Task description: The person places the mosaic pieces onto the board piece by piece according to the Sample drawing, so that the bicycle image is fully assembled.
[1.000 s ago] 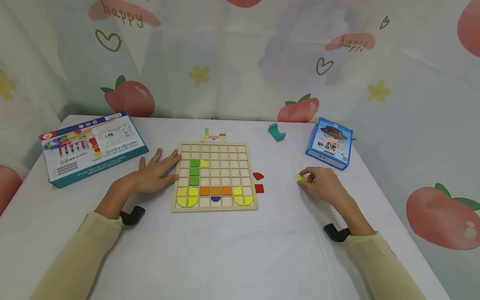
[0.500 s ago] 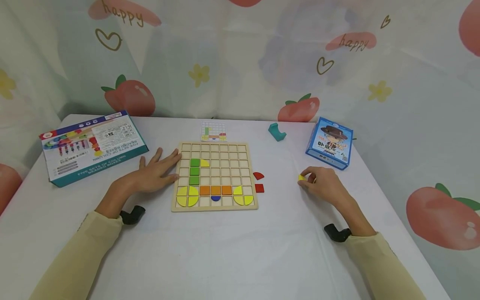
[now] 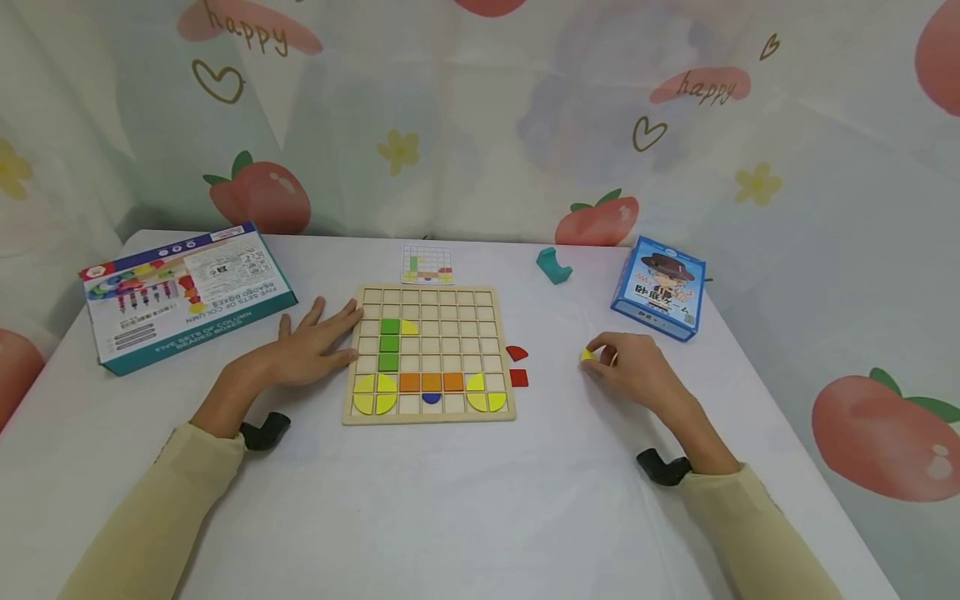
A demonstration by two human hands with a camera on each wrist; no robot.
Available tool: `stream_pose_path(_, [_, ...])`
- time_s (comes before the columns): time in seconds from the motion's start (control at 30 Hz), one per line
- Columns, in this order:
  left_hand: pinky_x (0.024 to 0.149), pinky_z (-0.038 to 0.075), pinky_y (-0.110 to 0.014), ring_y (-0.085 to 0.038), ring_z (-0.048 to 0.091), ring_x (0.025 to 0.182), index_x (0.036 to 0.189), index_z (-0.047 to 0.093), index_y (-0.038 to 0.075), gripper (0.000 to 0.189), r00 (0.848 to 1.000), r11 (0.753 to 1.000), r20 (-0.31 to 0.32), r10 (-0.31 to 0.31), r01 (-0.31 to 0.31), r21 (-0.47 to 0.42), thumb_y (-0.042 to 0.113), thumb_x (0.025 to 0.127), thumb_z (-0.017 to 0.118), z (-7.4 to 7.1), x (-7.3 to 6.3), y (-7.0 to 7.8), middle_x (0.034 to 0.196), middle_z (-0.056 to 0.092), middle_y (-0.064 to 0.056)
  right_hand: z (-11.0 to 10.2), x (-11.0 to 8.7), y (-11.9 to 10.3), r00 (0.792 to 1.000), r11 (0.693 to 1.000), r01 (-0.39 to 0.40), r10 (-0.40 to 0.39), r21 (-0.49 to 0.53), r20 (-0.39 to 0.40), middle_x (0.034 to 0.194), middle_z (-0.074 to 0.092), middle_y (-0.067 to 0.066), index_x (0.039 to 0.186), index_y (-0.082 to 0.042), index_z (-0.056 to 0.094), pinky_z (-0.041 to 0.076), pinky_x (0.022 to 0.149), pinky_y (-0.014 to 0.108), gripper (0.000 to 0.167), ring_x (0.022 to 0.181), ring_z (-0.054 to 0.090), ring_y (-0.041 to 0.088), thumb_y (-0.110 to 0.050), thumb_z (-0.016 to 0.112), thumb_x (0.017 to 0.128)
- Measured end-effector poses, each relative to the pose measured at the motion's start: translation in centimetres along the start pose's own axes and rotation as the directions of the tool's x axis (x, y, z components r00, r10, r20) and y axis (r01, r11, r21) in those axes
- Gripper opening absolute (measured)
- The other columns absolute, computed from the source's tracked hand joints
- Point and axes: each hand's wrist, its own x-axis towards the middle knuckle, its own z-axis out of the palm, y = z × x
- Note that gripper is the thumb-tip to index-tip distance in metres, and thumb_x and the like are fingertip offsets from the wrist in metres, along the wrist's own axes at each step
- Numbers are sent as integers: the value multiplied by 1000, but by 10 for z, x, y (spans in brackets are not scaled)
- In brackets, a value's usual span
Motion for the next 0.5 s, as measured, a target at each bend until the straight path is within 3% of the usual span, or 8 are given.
stream_pose_path(0.2, [117,-18,-85,-52,-17,163,171,16,15,76,1000,1000,0,1,-1,-6,40,110,52,0,0,0,181,6,-13,3,-2,-31,999,1000,27,-27,-14,24,91,69,10,125,-5,75,49,69,26,31,86,59,24,-20,76,99])
stream_pose_path(0.5, [117,-18,-84,-52,-16,163,171,17,14,75,1000,1000,1,1,-1,-10,38,110,52,-1,-1,1,180,6,-14,18,-3,-75,988,991,132,-133,11,75,83,65,4,122,-8,77,47,65,24,29,80,56,18,-21,79,96])
